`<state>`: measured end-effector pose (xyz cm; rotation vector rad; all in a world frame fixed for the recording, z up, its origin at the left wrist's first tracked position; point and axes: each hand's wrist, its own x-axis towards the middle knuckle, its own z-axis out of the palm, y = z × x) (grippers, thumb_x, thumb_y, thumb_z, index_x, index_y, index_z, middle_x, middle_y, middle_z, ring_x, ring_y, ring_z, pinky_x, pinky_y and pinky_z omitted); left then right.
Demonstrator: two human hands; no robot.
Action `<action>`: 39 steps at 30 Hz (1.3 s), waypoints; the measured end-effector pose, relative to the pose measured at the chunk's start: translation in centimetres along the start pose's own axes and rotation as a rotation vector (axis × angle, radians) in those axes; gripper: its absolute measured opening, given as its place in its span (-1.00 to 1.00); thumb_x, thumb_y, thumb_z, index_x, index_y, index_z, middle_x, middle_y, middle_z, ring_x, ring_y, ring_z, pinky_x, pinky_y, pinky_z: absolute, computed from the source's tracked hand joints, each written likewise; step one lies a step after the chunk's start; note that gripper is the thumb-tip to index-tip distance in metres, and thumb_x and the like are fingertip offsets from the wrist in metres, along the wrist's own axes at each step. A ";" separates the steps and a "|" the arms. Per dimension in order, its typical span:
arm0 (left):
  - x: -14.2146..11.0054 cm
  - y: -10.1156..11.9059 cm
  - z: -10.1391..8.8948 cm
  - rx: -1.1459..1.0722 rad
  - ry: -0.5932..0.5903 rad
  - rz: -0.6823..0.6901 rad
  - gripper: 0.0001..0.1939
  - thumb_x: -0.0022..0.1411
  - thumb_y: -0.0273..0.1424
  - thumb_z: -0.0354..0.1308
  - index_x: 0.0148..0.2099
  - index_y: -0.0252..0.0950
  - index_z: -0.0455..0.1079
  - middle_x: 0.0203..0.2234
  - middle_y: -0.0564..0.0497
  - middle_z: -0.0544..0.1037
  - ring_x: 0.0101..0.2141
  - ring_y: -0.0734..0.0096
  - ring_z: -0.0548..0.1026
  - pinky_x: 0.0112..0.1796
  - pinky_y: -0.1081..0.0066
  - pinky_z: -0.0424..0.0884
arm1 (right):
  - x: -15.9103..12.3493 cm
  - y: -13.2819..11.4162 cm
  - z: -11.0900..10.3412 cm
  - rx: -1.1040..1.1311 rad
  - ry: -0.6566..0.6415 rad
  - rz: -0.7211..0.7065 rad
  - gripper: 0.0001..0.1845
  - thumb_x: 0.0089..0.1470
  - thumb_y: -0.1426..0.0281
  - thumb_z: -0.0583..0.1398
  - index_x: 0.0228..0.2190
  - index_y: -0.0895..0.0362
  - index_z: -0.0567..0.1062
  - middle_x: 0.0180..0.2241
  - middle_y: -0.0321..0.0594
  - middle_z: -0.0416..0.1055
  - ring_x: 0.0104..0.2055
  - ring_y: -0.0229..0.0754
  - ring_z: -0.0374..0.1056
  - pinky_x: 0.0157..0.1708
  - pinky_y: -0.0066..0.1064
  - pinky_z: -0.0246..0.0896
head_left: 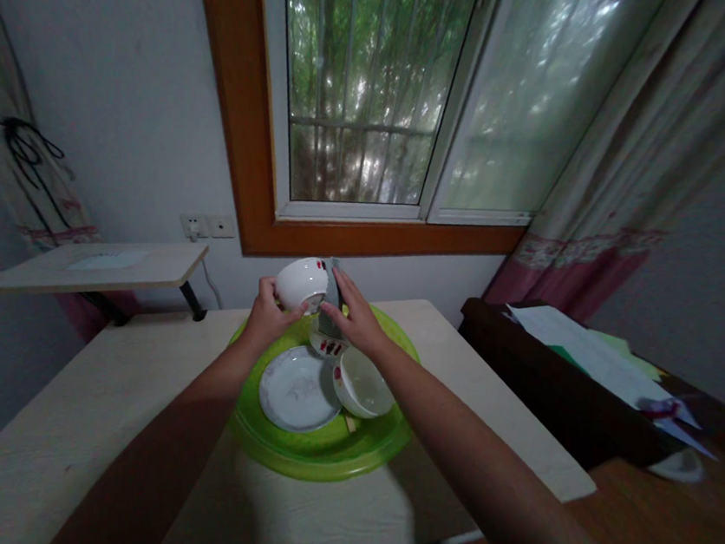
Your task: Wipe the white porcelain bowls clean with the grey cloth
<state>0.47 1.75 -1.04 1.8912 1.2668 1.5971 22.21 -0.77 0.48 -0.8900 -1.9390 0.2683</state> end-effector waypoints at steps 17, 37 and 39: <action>-0.3 -0.4 0.4 -0.082 -0.122 0.102 -0.23 0.00 -0.22 0.39 0.17 -0.21 0.09 0.10 -0.21 0.33 0.10 0.12 0.41 -0.09 0.20 0.55 | 0.4 2.0 0.0 0.078 0.125 0.040 -0.11 0.06 0.13 0.34 0.33 0.03 0.17 0.28 -0.01 0.22 0.32 0.10 0.16 0.33 0.01 0.04; -0.4 0.5 0.1 0.322 -0.187 0.207 -0.41 -0.02 -0.26 0.35 0.04 -0.22 0.22 -0.13 -0.06 0.48 -0.13 0.17 0.50 -0.08 0.21 0.44 | -0.1 -1.6 -0.6 -0.342 -0.102 -0.339 -0.26 0.27 0.23 0.13 0.38 -0.02 0.02 0.43 -0.19 -0.05 0.49 0.01 -0.23 0.41 0.08 -0.15; -0.4 0.8 0.0 0.347 -0.196 0.207 -0.42 -0.02 -0.29 0.34 0.03 -0.22 0.22 -0.15 -0.06 0.48 -0.13 0.16 0.50 -0.08 0.20 0.43 | -0.1 -2.0 -0.5 -0.342 -0.111 -0.349 -0.31 0.30 0.26 0.10 0.38 -0.04 0.04 0.43 -0.21 -0.03 0.49 -0.02 -0.22 0.42 0.08 -0.18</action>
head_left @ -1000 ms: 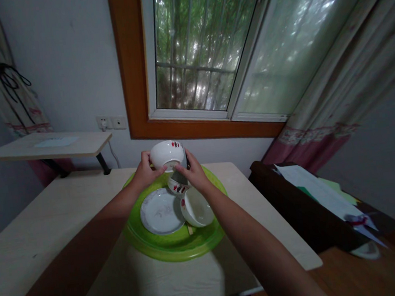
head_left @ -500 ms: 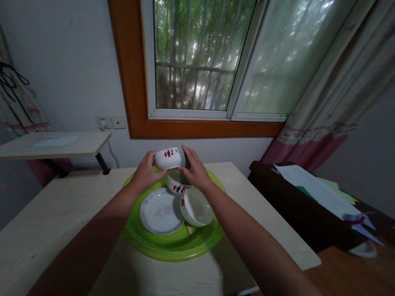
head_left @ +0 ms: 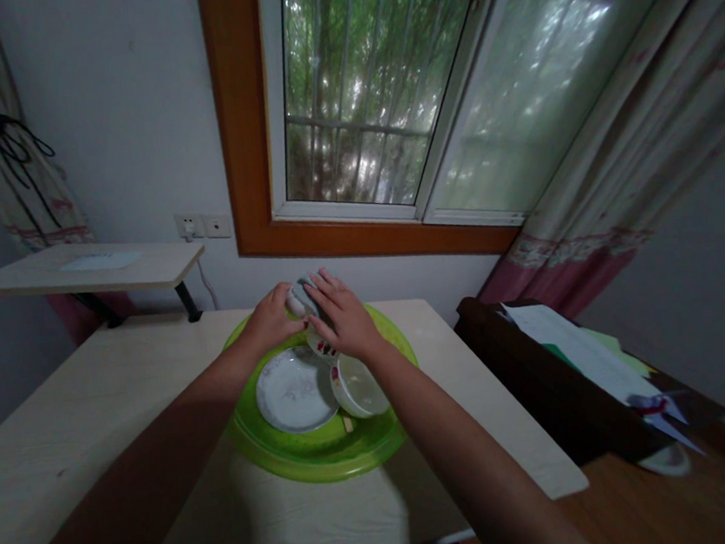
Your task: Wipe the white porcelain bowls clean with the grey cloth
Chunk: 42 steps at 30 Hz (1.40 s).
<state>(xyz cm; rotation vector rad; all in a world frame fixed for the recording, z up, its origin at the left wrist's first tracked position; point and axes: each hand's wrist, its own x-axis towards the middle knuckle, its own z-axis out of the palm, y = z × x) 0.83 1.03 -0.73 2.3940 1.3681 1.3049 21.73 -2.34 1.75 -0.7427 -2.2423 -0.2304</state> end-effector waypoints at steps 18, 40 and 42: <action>-0.1 -0.7 0.6 -0.101 0.076 0.007 -0.42 -0.04 -0.23 0.36 -0.02 -0.22 0.20 -0.18 -0.04 0.45 -0.16 0.21 0.49 -0.14 0.24 0.46 | -1.0 3.2 1.0 0.383 0.180 0.386 -0.17 0.19 -0.01 0.20 0.34 0.05 0.13 0.34 0.00 0.15 0.37 0.03 0.10 0.36 -0.02 -0.01; 0.6 -0.8 -0.5 -0.265 0.265 -0.299 -0.36 -0.11 -0.10 0.39 -0.11 -0.21 0.15 -0.28 -0.01 0.47 -0.29 0.25 0.53 -0.31 0.30 0.45 | -0.4 0.9 1.2 0.230 0.046 0.246 -0.28 0.33 0.20 0.08 0.40 0.00 -0.03 0.44 -0.17 -0.11 0.47 -0.06 -0.13 0.43 -0.02 -0.13; 0.5 -0.8 -0.6 -0.304 0.258 -0.304 -0.35 -0.11 -0.10 0.39 -0.09 -0.21 0.15 -0.25 -0.03 0.47 -0.27 0.23 0.53 -0.30 0.28 0.46 | -0.6 1.5 1.6 0.267 0.061 0.321 -0.24 0.29 0.13 0.12 0.39 0.08 0.02 0.41 -0.05 0.00 0.45 -0.02 -0.05 0.42 -0.03 -0.11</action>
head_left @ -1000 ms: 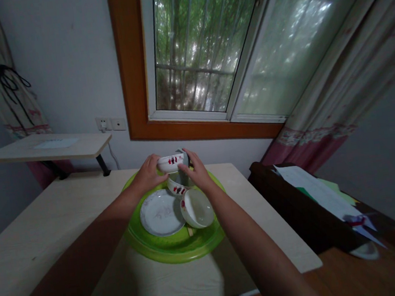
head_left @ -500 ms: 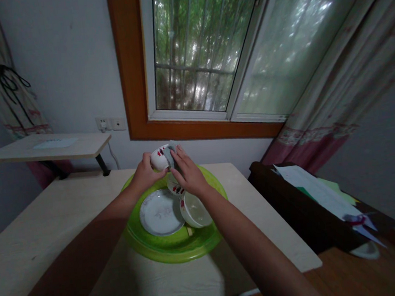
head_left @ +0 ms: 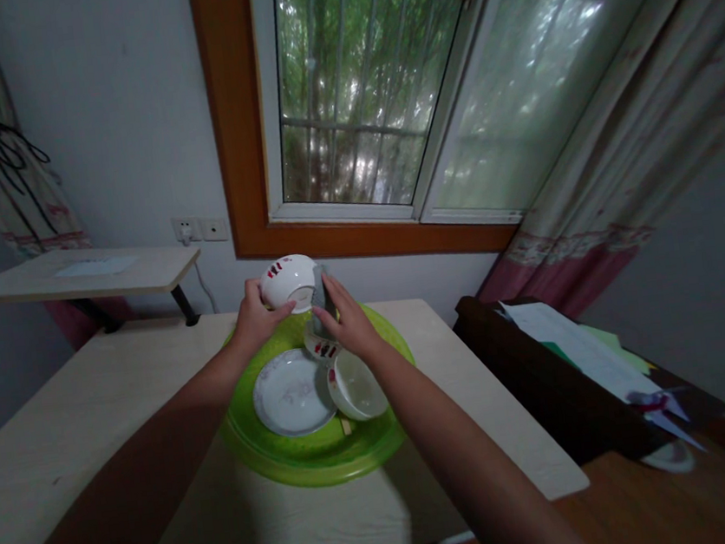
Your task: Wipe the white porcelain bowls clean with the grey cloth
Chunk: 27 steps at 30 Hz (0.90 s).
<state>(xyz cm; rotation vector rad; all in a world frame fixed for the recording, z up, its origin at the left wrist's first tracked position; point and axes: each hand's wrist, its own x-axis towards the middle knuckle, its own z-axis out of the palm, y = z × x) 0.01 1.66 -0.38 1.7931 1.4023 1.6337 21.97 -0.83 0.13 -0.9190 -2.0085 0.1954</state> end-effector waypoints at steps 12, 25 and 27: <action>-0.1 -1.3 0.8 -0.227 -0.240 0.021 -0.35 -0.03 -0.14 0.36 0.00 -0.21 0.11 -0.09 -0.12 0.46 -0.13 0.23 0.55 -0.14 0.21 0.51 | 0.2 1.3 0.1 0.285 0.128 0.243 -0.08 -0.07 0.06 0.40 0.25 0.07 0.27 0.25 -0.04 0.31 0.26 0.06 0.26 0.26 0.00 0.16; -0.4 -1.0 0.9 -0.201 -0.223 0.090 -0.14 -0.08 -0.21 0.43 0.19 -0.18 0.06 0.17 -0.29 0.33 0.09 0.07 0.46 -0.15 0.23 0.55 | 0.4 1.0 -0.6 0.125 0.171 0.122 -0.10 -0.05 0.14 0.41 0.26 0.04 0.26 0.19 -0.02 0.31 0.25 0.09 0.23 0.27 -0.02 0.14; -0.6 -0.7 0.8 -0.141 -0.219 0.141 -0.12 -0.08 -0.22 0.43 0.22 -0.17 0.06 0.19 -0.27 0.31 0.13 0.07 0.42 -0.15 0.26 0.54 | 0.4 1.0 -0.7 0.096 0.135 0.065 -0.10 0.00 0.14 0.38 0.30 0.02 0.22 0.19 -0.02 0.29 0.25 0.09 0.23 0.28 -0.01 0.13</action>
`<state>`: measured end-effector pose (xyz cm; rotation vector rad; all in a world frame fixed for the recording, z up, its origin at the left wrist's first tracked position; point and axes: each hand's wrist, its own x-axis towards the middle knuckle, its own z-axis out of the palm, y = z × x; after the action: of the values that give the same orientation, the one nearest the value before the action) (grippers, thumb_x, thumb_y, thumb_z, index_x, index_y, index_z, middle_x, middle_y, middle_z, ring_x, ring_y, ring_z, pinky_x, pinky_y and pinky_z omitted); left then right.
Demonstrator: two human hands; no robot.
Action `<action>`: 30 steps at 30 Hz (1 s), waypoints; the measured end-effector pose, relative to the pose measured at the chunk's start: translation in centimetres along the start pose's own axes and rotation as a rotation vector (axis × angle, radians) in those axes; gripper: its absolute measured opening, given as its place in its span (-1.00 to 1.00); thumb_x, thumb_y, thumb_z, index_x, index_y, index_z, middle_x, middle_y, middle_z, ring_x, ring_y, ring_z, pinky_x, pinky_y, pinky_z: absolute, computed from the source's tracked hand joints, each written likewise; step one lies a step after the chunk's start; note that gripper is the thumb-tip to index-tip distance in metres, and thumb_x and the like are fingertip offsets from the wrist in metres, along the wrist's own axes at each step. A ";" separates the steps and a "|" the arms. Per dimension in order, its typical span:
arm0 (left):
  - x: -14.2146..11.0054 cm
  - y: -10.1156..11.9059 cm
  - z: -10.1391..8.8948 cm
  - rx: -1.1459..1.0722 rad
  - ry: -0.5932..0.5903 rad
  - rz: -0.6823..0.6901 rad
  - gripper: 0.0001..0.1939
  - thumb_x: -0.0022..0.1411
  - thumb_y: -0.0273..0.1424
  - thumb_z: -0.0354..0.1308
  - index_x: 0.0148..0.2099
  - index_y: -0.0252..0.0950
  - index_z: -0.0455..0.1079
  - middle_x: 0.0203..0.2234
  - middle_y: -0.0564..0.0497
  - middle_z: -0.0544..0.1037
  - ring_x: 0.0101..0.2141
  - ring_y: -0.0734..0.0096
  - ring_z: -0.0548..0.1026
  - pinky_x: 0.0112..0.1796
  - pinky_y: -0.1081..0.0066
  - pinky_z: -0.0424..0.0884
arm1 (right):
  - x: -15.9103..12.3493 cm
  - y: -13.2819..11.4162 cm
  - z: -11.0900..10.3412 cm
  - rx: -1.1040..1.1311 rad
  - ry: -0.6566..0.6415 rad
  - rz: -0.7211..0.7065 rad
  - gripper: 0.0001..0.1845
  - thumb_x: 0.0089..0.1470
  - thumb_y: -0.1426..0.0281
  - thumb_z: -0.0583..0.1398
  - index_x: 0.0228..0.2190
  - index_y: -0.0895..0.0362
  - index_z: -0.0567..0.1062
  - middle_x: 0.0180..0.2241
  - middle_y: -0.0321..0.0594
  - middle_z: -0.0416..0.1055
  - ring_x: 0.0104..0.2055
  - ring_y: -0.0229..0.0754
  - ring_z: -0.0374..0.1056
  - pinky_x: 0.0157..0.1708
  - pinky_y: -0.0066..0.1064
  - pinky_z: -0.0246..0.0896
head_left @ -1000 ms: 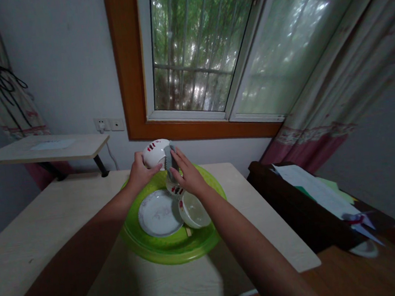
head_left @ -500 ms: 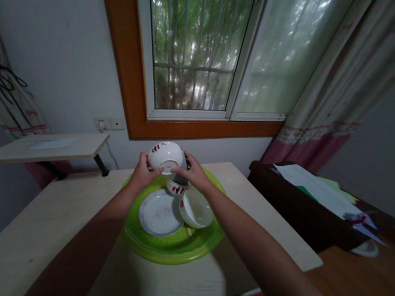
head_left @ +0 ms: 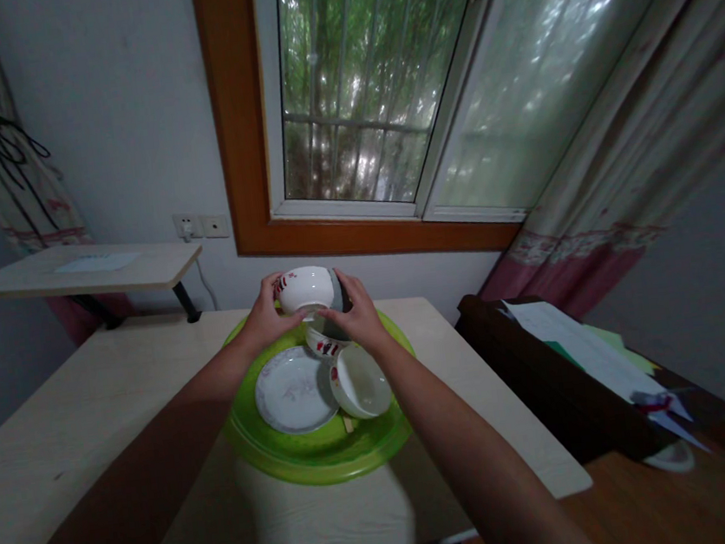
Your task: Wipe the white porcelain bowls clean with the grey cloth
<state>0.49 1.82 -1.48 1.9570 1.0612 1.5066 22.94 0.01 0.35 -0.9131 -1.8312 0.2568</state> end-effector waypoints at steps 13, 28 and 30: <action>0.1 2.1 -0.3 0.177 0.169 -0.124 -0.29 -0.12 -0.06 0.42 -0.04 -0.24 0.16 -0.23 -0.04 0.46 -0.25 0.26 0.51 -0.30 0.35 0.43 | -0.4 -1.2 0.1 -0.222 -0.055 -0.182 -0.34 0.33 0.17 0.08 0.37 -0.02 0.07 0.35 -0.04 0.07 0.38 0.00 0.05 0.35 -0.02 0.03; 0.5 1.8 -0.5 0.161 0.198 -0.147 -0.40 -0.17 -0.24 0.40 -0.13 -0.22 0.15 -0.27 0.01 0.48 -0.30 0.31 0.50 -0.32 0.37 0.39 | -0.7 -3.4 -0.1 -0.552 -0.100 -0.360 -0.47 0.30 0.28 0.15 0.27 -0.22 0.29 0.33 -0.20 0.11 0.26 0.07 0.09 0.25 0.04 0.12; 0.5 1.9 -0.5 0.163 0.220 -0.147 -0.37 -0.17 -0.22 0.41 -0.12 -0.22 0.15 -0.26 0.00 0.47 -0.28 0.30 0.50 -0.31 0.37 0.38 | -0.6 -3.4 -0.1 -0.556 -0.078 -0.339 -0.47 0.31 0.29 0.14 0.27 -0.21 0.28 0.33 -0.20 0.10 0.25 0.07 0.10 0.24 0.03 0.13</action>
<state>0.61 1.05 0.41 1.8000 1.4292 1.6252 21.60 -2.76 1.85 -0.9461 -2.1364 -0.4554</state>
